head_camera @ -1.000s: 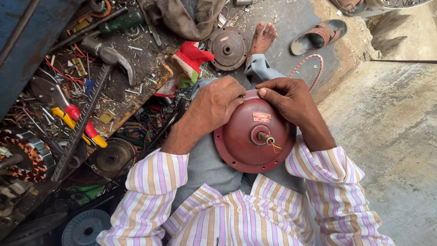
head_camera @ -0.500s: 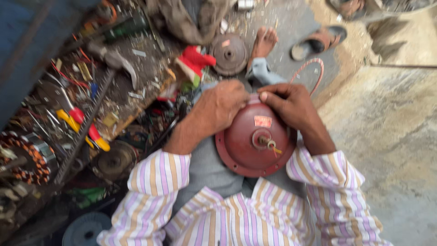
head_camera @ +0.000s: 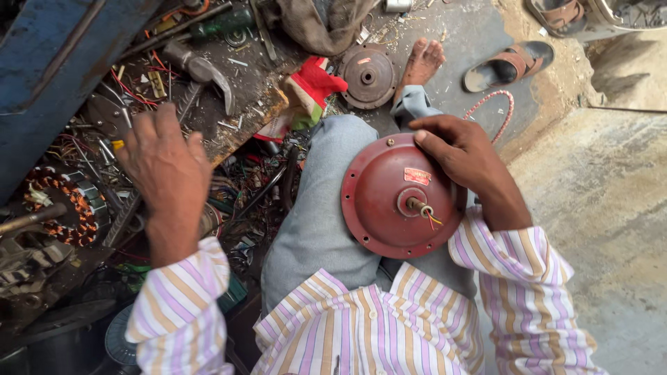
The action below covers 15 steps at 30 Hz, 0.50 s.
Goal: The person disassembles and repairs a ceiling fan motor by hand and using a hammer, removing the cover and working on the internal components.
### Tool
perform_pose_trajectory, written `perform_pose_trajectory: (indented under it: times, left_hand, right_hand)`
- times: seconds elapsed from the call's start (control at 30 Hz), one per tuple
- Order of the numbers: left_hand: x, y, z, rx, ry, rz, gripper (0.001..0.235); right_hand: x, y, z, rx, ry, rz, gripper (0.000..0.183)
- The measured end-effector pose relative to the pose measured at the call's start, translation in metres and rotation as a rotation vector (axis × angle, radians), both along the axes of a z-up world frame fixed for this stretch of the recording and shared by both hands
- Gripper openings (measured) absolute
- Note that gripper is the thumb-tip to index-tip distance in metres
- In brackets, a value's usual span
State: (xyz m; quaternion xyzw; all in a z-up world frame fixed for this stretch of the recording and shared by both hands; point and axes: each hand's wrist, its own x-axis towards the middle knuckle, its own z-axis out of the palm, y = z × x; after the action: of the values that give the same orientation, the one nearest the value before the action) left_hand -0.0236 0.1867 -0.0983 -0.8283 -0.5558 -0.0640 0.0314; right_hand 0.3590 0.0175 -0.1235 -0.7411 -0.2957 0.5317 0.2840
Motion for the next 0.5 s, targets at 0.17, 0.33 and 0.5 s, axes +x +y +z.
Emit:
perform_pose_trajectory:
  times: [0.17,0.33,0.5]
  left_hand:
    - [-0.017,0.005,-0.004,-0.180,-0.050,-0.097,0.034]
    - [-0.019,-0.034,0.053,-0.133,-0.229,-0.155,0.025]
    - [0.012,-0.101,0.081,-0.710,-0.321,-0.044,0.046]
  right_hand:
    - [-0.012,0.015,0.010,-0.046,-0.262,0.279,0.046]
    - [-0.022,0.009,0.024,0.085,-0.425,0.260,0.042]
    - [-0.016,-0.045,0.049,0.366,-0.330,0.278,0.056]
